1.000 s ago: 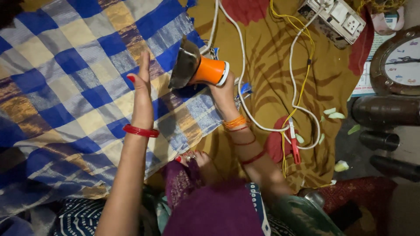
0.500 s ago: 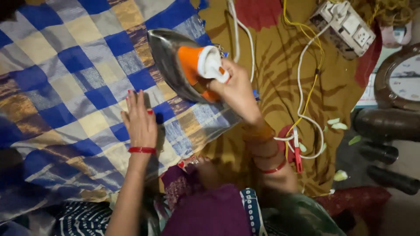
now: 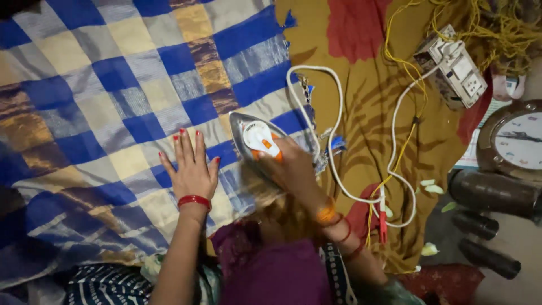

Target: The recorder is ironing a blue and silver patterned fabric on a bed.

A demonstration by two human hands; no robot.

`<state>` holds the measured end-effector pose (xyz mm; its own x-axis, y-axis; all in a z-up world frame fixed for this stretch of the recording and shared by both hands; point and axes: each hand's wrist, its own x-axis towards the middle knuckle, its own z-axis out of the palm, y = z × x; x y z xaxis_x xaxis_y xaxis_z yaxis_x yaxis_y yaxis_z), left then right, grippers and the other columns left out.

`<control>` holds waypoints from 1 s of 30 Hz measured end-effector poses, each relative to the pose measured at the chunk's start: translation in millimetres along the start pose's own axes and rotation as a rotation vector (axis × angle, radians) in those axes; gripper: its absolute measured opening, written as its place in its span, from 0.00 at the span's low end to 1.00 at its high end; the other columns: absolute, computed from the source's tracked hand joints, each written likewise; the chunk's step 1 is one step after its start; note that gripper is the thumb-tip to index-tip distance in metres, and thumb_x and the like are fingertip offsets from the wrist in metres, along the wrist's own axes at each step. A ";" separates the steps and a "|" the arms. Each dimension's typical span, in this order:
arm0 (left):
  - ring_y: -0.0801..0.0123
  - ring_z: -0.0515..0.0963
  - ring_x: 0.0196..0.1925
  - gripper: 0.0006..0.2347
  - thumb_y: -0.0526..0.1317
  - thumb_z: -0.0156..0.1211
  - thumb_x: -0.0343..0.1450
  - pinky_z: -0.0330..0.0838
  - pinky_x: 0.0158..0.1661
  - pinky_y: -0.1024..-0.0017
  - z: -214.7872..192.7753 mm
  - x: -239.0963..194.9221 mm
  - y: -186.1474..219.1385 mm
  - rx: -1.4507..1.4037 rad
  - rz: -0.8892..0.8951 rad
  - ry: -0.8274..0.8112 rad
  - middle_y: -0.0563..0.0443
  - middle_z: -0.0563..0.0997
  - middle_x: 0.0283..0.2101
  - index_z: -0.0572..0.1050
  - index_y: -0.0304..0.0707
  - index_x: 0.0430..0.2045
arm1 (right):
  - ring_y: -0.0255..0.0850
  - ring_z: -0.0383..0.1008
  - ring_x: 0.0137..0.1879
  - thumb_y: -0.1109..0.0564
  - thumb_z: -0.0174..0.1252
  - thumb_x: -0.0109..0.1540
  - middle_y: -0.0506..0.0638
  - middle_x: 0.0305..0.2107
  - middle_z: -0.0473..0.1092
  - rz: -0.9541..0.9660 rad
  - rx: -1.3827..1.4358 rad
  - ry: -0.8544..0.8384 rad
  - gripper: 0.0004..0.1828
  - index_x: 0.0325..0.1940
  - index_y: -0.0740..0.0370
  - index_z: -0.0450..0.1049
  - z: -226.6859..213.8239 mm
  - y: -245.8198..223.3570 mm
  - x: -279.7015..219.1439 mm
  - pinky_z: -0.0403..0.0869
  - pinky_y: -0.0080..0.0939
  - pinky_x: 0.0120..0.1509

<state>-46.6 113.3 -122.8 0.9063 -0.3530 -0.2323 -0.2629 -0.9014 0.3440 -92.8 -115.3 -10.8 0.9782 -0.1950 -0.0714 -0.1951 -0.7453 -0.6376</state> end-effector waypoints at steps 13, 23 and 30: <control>0.57 0.45 0.80 0.32 0.57 0.46 0.74 0.32 0.72 0.39 4.8 2.5 -2.7 0.012 -0.027 0.010 0.47 0.48 0.79 0.51 0.54 0.75 | 0.64 0.76 0.31 0.37 0.54 0.68 0.65 0.25 0.75 0.093 -0.241 0.204 0.24 0.42 0.61 0.74 21.8 7.5 122.3 0.71 0.62 0.33; 0.58 0.46 0.81 0.31 0.56 0.47 0.75 0.35 0.72 0.39 3.1 -5.2 -5.5 0.055 0.009 0.086 0.46 0.49 0.79 0.53 0.52 0.75 | 0.67 0.76 0.34 0.36 0.55 0.68 0.67 0.25 0.74 0.066 -0.195 0.149 0.26 0.41 0.64 0.73 16.6 41.3 112.7 0.71 0.63 0.36; 0.57 0.46 0.81 0.31 0.55 0.47 0.75 0.35 0.72 0.40 3.4 -7.9 -3.8 0.055 0.016 0.113 0.45 0.48 0.80 0.53 0.51 0.75 | 0.67 0.76 0.34 0.38 0.56 0.66 0.69 0.27 0.74 0.220 -0.158 0.160 0.24 0.44 0.64 0.74 -2.7 34.4 13.2 0.72 0.61 0.34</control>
<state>-53.8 118.7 -125.4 0.9325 -0.3398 -0.1225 -0.2925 -0.9094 0.2955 -86.8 -145.3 -31.7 0.8899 -0.4516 -0.0646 -0.4221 -0.7613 -0.4922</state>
